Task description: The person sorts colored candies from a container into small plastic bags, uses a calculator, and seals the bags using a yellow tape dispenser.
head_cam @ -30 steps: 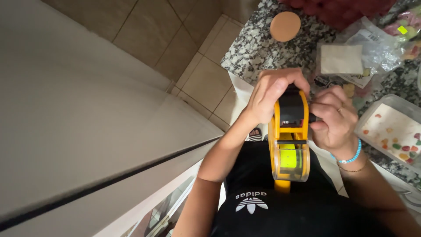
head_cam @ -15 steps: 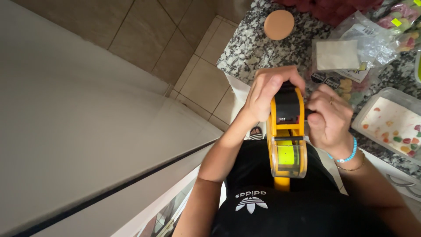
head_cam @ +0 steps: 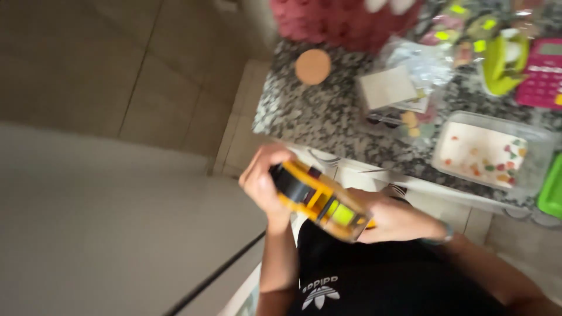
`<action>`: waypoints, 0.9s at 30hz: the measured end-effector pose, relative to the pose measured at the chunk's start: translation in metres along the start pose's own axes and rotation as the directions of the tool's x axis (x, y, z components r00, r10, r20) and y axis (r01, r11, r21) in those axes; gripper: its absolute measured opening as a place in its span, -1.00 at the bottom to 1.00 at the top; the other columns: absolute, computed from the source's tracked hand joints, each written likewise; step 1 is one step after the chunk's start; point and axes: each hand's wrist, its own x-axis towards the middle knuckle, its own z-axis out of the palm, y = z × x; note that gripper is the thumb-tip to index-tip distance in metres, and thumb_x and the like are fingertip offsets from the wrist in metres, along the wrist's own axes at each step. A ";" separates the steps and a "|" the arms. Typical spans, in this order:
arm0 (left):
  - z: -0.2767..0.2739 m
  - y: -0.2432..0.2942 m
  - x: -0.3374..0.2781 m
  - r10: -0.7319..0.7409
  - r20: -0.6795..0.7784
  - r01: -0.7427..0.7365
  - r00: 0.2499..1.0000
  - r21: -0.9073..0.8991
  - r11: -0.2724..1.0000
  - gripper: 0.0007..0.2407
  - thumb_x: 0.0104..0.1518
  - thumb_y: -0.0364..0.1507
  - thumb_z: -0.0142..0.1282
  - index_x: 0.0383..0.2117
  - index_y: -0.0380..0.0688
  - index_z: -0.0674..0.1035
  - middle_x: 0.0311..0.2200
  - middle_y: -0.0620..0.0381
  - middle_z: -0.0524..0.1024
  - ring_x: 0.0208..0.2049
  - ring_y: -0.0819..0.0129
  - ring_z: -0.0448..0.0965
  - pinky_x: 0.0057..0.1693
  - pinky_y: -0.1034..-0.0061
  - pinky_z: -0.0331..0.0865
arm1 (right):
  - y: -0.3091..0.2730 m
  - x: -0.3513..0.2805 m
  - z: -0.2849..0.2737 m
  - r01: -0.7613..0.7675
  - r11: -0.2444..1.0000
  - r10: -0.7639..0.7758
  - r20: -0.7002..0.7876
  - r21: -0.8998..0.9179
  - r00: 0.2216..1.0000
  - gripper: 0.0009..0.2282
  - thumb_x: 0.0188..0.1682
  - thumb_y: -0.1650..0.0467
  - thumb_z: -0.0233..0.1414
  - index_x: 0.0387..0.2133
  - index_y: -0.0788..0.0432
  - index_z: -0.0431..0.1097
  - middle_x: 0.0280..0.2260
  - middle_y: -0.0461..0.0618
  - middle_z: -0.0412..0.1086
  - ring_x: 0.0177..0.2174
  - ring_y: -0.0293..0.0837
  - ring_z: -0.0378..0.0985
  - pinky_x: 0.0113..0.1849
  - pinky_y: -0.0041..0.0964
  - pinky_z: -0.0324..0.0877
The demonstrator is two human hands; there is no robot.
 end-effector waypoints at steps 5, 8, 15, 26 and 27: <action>0.010 0.018 -0.004 0.239 -0.001 -0.235 0.971 0.164 0.958 -0.38 0.36 -0.06 -0.50 -0.62 -0.14 0.62 -0.67 0.10 0.53 -0.55 0.11 0.59 -0.18 0.28 0.51 | 0.006 0.014 0.014 0.132 0.922 -0.293 -0.436 -0.363 0.851 -0.78 -0.07 0.32 0.18 -0.25 0.20 0.43 -0.40 0.08 0.41 -0.36 0.03 0.56 -0.28 -0.25 0.49; 0.020 0.018 -0.020 0.227 -0.040 -0.217 0.973 0.170 0.961 -0.52 0.26 -0.17 -0.33 -0.64 -0.15 0.61 -0.62 0.04 0.58 -0.45 0.02 0.61 -0.02 0.06 0.48 | 0.025 0.001 0.009 0.195 0.901 -0.393 -0.535 -0.388 0.748 -0.68 0.02 0.22 0.12 -0.09 0.20 0.48 -0.32 0.01 0.47 -0.29 0.00 0.57 -0.20 -0.24 0.49; 0.160 -0.082 0.008 -0.377 0.222 0.404 0.899 -0.089 0.910 -0.78 0.35 -0.33 -0.02 -0.08 -0.21 0.53 -0.12 -0.03 0.50 -0.05 0.04 0.52 0.11 0.17 0.32 | 0.182 -0.130 0.022 -0.287 0.840 -0.225 -0.775 -0.462 0.590 -0.66 -0.08 0.18 0.15 -0.15 0.13 0.51 -0.28 0.04 0.50 -0.24 0.02 0.60 -0.16 -0.20 0.51; 0.529 -0.202 0.013 -0.767 0.555 0.054 0.320 0.798 0.600 -0.50 0.04 0.08 -0.08 -0.07 0.13 0.69 -0.01 0.12 0.65 0.18 -0.01 0.53 0.25 -0.09 0.25 | 0.401 -0.357 0.034 -0.904 0.389 -0.114 -0.983 -0.177 0.143 -0.62 -0.25 0.09 0.20 -0.25 0.03 0.57 -0.20 0.10 0.57 -0.14 0.05 0.65 -0.09 -0.15 0.56; 0.538 -0.198 0.013 -0.762 0.563 0.052 0.320 0.792 0.608 -0.50 0.04 0.08 -0.08 -0.07 0.13 0.69 -0.01 0.12 0.65 0.18 -0.01 0.53 0.25 -0.09 0.25 | 0.400 -0.353 0.026 -0.907 0.385 -0.118 -0.984 -0.171 0.136 -0.62 -0.25 0.09 0.20 -0.25 0.03 0.57 -0.20 0.10 0.57 -0.14 0.05 0.65 -0.09 -0.15 0.56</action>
